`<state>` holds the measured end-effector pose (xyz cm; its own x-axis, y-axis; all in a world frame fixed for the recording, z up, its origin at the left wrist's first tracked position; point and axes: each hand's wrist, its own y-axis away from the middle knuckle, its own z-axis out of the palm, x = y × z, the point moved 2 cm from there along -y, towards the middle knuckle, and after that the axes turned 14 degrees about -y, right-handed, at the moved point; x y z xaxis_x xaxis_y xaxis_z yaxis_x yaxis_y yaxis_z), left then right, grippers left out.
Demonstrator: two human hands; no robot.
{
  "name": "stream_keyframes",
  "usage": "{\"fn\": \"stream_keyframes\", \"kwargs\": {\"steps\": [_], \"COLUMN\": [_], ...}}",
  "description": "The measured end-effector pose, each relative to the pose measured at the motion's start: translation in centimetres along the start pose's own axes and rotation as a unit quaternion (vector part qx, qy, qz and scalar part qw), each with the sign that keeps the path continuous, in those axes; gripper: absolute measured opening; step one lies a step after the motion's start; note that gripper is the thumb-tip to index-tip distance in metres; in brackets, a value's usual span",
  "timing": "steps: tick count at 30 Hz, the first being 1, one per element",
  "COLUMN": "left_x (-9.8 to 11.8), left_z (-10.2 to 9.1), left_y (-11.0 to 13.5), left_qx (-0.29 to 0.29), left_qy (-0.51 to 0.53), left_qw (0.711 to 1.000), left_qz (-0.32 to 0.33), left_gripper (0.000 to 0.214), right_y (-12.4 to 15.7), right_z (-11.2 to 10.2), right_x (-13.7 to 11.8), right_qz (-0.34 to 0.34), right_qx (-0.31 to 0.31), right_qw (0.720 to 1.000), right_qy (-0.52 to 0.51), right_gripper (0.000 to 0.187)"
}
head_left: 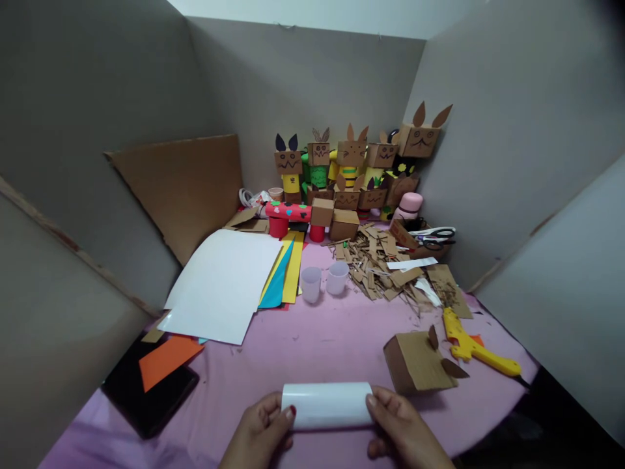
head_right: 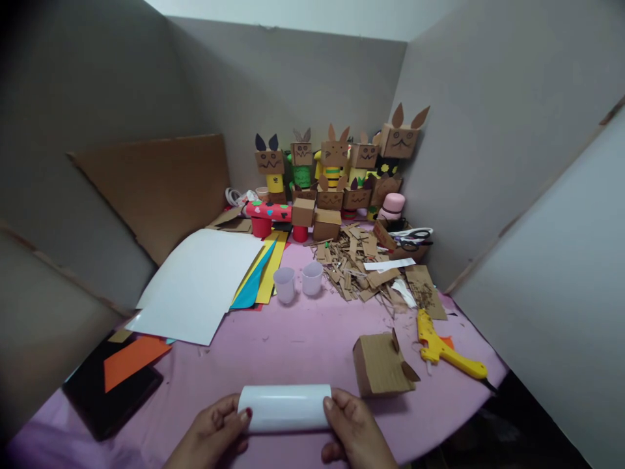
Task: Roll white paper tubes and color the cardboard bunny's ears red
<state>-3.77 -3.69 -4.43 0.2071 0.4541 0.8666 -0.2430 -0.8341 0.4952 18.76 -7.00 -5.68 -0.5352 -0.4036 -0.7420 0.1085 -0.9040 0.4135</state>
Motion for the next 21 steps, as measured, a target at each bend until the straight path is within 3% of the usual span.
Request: {"fn": "stream_keyframes", "kwargs": {"steps": [4,8,15,21], "left_x": [-0.2,0.9,-0.6,0.7], "left_z": [0.1,0.2,0.2,0.5], "left_y": [0.3,0.5,0.5,0.2], "left_qx": [-0.009,0.030,-0.017,0.008], "left_qy": [0.009,0.026,-0.011,-0.015], "left_qw": [1.000,0.999,1.000,1.000], "left_qz": [-0.008,-0.009,0.004,0.004], "left_gripper": [0.058,0.049,0.058,0.053], "right_y": [0.1,0.0,0.6,0.0], "right_z": [-0.2,0.2,-0.4,0.1], "right_x": [0.5,-0.2,0.3,0.0], "right_qz": [0.006,-0.013,0.004,-0.017], "right_qx": [-0.034,-0.020,-0.035,-0.018], "right_qw": [0.999,1.000,0.998,0.999], "right_qy": [0.029,0.000,0.055,0.034], "right_gripper": [0.050,0.048,0.055,0.054]}}
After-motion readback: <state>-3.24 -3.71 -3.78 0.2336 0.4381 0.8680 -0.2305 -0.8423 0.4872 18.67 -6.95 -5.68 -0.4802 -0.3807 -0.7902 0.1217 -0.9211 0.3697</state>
